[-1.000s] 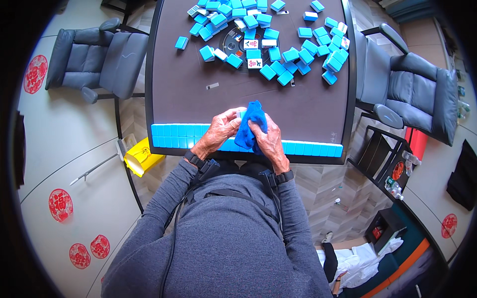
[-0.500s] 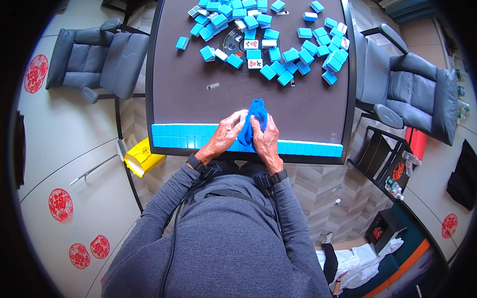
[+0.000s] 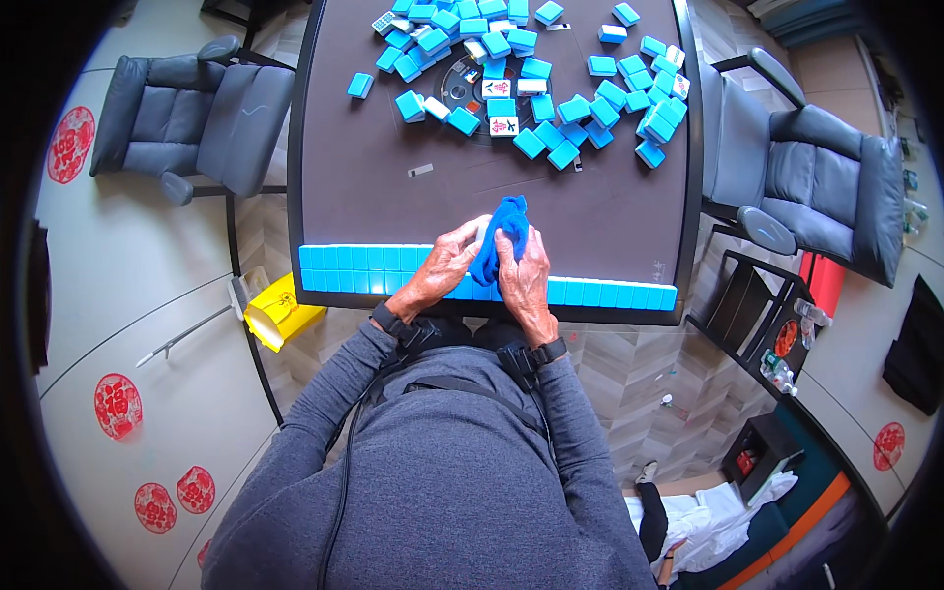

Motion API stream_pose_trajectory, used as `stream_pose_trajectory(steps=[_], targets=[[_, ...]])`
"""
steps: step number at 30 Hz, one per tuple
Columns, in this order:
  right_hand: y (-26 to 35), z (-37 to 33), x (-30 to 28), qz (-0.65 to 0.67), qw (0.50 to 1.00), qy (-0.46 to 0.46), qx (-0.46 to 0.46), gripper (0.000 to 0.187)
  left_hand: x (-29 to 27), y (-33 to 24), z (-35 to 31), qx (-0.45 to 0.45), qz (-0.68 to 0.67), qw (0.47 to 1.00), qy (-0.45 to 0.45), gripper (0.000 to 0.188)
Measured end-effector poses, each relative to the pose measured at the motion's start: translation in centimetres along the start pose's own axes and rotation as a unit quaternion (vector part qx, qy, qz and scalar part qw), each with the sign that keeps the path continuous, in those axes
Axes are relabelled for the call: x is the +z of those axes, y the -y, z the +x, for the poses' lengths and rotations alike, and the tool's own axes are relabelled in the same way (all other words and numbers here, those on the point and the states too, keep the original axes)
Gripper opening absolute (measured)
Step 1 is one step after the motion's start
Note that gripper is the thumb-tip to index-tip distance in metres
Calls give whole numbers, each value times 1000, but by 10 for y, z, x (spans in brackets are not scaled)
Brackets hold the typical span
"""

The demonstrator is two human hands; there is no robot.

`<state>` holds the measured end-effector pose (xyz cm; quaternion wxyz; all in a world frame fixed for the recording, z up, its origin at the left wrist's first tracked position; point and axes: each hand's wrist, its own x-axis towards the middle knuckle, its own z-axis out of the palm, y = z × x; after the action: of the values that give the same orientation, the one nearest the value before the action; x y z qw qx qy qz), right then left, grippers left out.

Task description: Cleaning and wiping individual mahjong tiles using a blue cloth on a table.

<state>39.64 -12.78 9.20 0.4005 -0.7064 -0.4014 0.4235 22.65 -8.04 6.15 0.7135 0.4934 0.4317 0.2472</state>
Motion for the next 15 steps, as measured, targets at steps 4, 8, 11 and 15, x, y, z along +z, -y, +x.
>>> stream_pose_trajectory(steps=[4,8,11,15], targets=[[-2,-2,-1,21,1000,4,16,45,2,-8,2,19,50,999,-4,52],[-3,-4,2,6,1000,3,-5,48,3,-8,4,7,18,1000,-11,52],[-2,-3,2,-7,1000,-3,-1,50,6,-8,3,19,81,996,-18,50],[-6,-1,3,-8,1000,-6,18,50,7,-3,-3,21,111,994,-2,49]])
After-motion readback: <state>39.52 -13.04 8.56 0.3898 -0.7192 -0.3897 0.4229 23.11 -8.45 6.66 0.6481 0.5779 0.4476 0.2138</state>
